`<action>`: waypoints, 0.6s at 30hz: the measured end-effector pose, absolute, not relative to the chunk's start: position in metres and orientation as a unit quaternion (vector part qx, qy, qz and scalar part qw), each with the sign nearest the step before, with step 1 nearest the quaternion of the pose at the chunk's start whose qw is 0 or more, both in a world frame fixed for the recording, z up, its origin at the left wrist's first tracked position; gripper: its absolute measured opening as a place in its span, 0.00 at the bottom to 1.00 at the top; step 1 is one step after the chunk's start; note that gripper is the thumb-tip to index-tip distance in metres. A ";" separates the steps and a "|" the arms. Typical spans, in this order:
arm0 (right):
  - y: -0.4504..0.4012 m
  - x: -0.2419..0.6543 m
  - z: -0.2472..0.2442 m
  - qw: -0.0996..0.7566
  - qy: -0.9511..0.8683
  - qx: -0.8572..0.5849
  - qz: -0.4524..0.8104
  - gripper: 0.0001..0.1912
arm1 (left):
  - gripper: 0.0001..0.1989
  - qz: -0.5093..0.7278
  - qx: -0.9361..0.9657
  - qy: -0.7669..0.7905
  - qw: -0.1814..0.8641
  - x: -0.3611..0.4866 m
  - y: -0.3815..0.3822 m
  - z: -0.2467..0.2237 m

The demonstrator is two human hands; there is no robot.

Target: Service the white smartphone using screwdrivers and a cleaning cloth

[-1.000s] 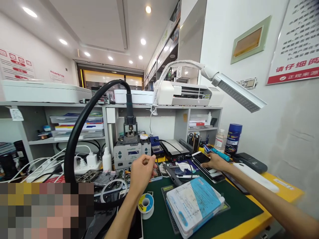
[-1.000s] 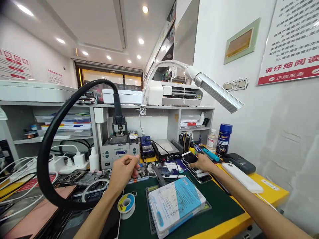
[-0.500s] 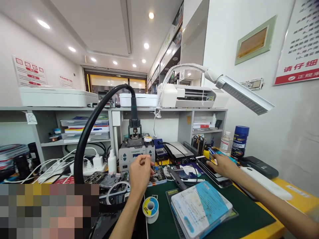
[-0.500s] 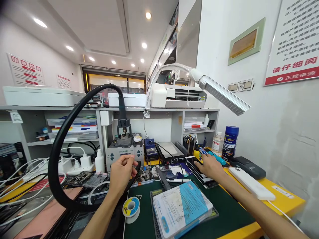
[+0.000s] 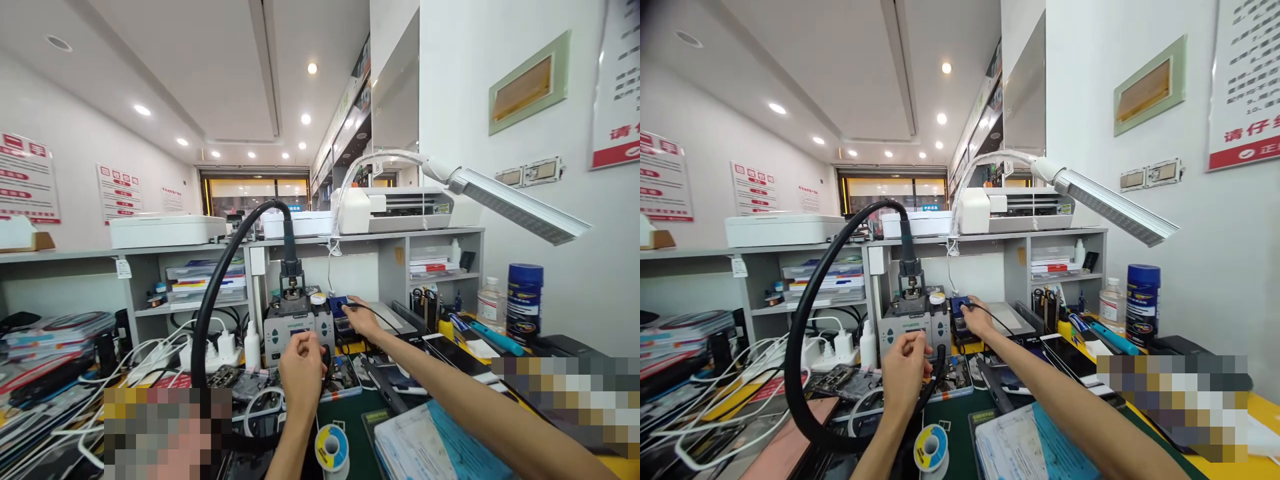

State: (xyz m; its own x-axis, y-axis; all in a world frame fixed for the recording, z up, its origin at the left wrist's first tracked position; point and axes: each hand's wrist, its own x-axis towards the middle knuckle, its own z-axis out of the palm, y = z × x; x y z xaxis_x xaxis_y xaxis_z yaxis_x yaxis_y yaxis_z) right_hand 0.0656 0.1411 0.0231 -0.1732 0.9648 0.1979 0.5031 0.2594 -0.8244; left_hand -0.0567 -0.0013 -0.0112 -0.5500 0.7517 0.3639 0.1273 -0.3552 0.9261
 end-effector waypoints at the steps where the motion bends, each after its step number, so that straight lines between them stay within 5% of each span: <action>1: 0.147 0.064 0.027 0.387 -0.697 -0.517 0.311 0.16 | 0.16 0.710 0.421 0.521 0.220 -0.057 -0.001 -0.011; 12: 0.125 0.161 0.048 0.551 -0.575 -0.432 0.424 0.17 | 0.16 0.723 0.405 0.512 0.224 -0.054 -0.005 -0.007; 18: 0.083 0.199 0.029 0.511 -0.517 -0.339 0.597 0.11 | 0.15 0.711 0.419 0.507 0.248 -0.053 -0.010 -0.002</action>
